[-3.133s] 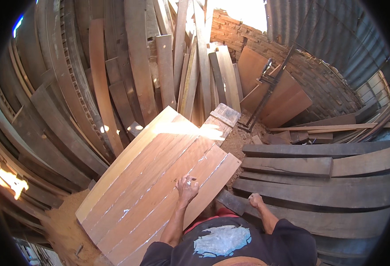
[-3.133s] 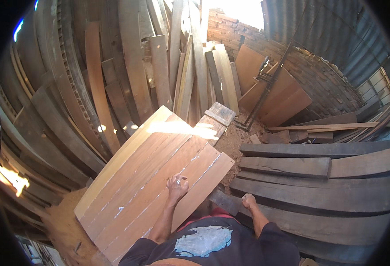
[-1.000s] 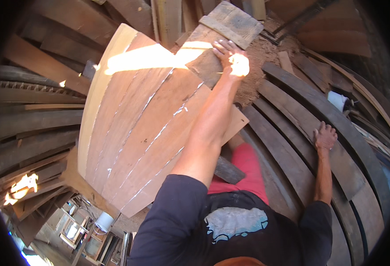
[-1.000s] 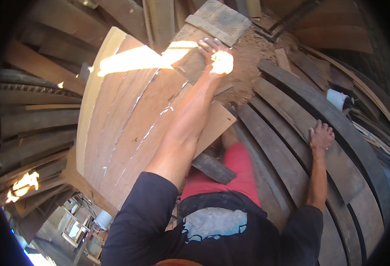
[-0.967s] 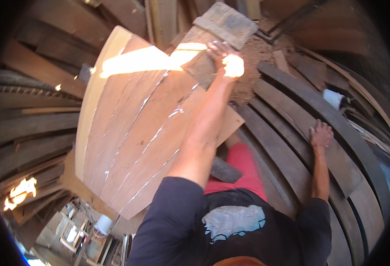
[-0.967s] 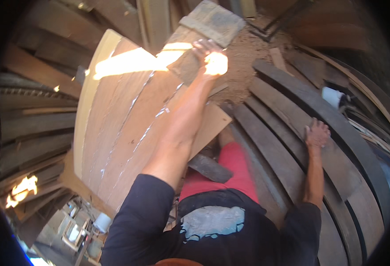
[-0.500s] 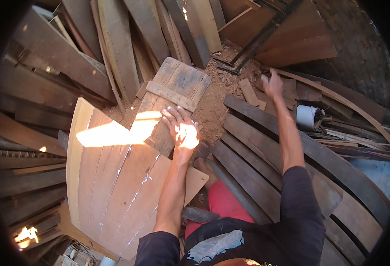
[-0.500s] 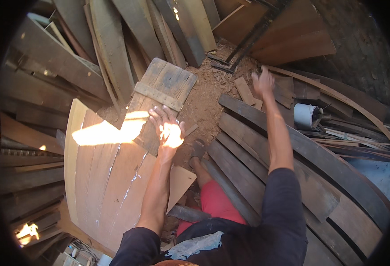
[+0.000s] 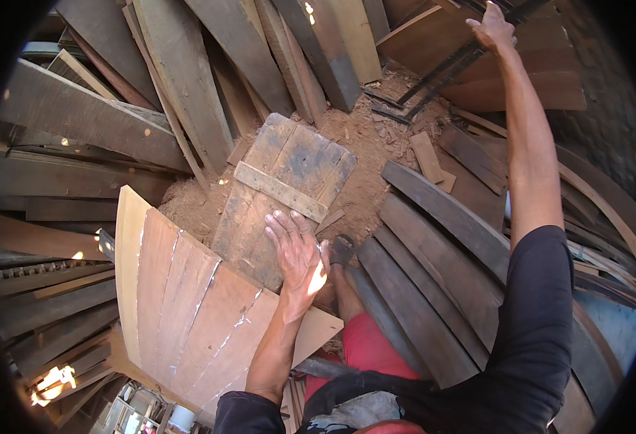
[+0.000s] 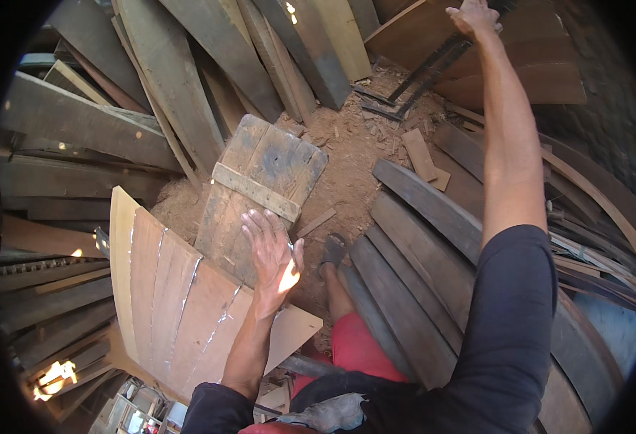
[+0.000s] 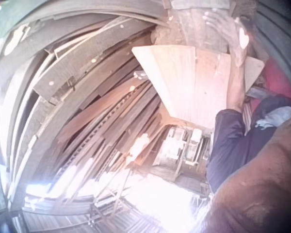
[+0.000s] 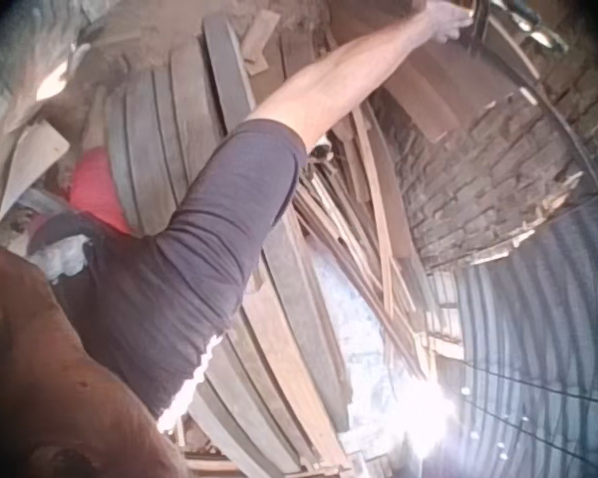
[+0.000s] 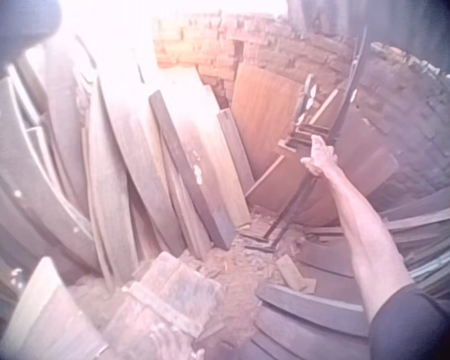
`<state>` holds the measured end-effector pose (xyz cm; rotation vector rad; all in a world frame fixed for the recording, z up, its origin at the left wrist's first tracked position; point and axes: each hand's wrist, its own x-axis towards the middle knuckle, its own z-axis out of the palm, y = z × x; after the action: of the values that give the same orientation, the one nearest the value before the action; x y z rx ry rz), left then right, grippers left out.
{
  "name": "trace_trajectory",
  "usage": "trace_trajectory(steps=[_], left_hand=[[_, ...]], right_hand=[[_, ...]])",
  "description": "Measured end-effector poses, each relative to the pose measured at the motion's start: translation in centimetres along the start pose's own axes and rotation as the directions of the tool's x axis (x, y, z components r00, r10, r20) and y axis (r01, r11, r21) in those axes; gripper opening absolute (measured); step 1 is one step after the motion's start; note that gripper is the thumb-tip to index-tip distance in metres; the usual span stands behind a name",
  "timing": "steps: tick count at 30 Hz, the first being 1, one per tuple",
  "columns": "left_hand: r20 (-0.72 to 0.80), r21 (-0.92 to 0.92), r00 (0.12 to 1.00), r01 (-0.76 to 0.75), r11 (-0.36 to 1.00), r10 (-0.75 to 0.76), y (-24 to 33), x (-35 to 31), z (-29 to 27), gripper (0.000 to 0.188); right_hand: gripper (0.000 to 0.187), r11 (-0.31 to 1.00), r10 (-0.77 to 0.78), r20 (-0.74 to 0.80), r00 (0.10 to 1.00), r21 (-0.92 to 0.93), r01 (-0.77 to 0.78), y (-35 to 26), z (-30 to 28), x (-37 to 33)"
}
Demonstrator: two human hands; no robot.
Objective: The person applies glue to the edges of several wooden planks and arranges them side-by-side on a workbench. They measure the assembly with a tape measure, then use a metal strap clamp to secure the planks together. Finally, they use a hammer to tap the planks into alignment.
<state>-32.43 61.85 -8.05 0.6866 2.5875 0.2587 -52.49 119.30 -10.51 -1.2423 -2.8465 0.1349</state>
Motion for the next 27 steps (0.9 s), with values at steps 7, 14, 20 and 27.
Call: trace_trajectory(steps=[7,14,20,27], left_hand=[[0.059,0.028,0.998,0.017,0.999,-0.018,0.1,0.5,0.1,0.083],[0.055,0.029,0.998,0.02,0.999,-0.021,0.3,0.8,-0.4,0.083],[0.042,0.018,0.999,0.015,1.0,-0.016,0.2,0.3,-0.1,0.085],[-0.1,0.023,0.993,-0.062,0.998,0.064,-1.1,-1.1,0.6,0.089]], right_hand=[[0.098,0.945,0.072,0.127,0.989,-0.325,-0.027,-0.8,-1.7,0.2],[0.046,0.872,-0.179,-0.077,0.981,-0.474,0.122,2.1,-0.8,-0.7],[0.039,0.871,-0.169,-0.003,0.986,-0.468,0.148,-0.9,-5.2,-9.2],[0.044,0.966,-0.067,-0.575,0.815,0.168,0.198,2.9,-13.5,-21.4]])
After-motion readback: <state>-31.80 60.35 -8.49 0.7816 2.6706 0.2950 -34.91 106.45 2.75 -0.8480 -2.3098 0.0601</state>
